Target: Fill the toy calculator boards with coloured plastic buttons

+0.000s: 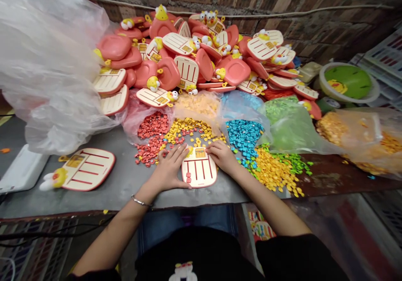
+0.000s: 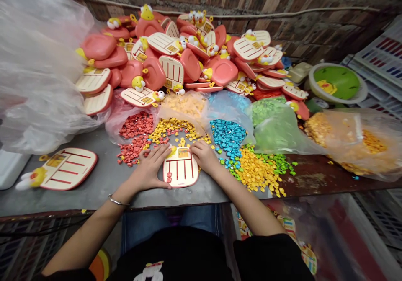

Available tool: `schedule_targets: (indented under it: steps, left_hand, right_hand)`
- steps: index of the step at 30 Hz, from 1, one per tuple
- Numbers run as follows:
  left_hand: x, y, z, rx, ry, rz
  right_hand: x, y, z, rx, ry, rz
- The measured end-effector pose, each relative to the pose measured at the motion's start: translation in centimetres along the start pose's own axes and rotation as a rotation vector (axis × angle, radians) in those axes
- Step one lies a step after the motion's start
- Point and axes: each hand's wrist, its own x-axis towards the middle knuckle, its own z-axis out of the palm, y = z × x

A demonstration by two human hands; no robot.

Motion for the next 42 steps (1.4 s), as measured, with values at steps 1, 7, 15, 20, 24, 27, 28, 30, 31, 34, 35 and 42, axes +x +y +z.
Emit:
schedule_targets:
  steps: [1,7,15,20,24,27,28,30,31,34,35,42]
  left_hand:
    - [0.0,0.0,0.0,0.004,0.003,0.001]
    - [0.0,0.2,-0.2,0.003,0.001,-0.012]
    - [0.0,0.3,-0.1,-0.029,-0.026,-0.015]
    - [0.0,0.2,0.0,-0.052,-0.017,-0.018]
    - [0.0,0.2,0.0,-0.048,-0.015,-0.013]
    - [0.0,0.2,-0.1,-0.044,-0.018,-0.011]
    - [0.0,0.2,-0.1,-0.044,-0.019,-0.010]
    - [0.0,0.3,-0.2,-0.044,-0.018,-0.009]
    - [0.0,0.3,-0.2,-0.043,-0.016,-0.011]
    - [0.0,0.3,-0.2,-0.040,-0.016,-0.011]
    - [0.0,0.3,-0.2,-0.039,-0.019,-0.011]
    - [0.0,0.1,0.2,-0.033,-0.013,0.000]
  right_hand:
    - [-0.1,0.0,0.0,-0.001,-0.002,-0.002]
    - [-1.6,-0.7,-1.1,0.078,-0.072,0.003]
    - [0.4,-3.5,1.9,0.202,-0.078,0.077]
    - [2.0,-4.5,2.8,0.300,-0.176,0.068]
    - [1.8,-4.1,1.5,0.555,-0.340,0.081]
    - [3.2,-2.6,0.6,0.538,-0.306,0.107]
    - [4.1,-1.9,0.4,0.469,-0.225,0.134]
    - [6.4,-0.5,0.3,0.262,-0.059,0.197]
    - [7.6,0.1,0.4,0.135,-0.040,0.207]
    - [10.4,1.1,1.0,-0.230,-0.182,0.160]
    - [10.8,1.2,1.1,-0.316,-0.233,0.136]
    - [9.6,1.5,1.3,-0.445,-0.271,0.072]
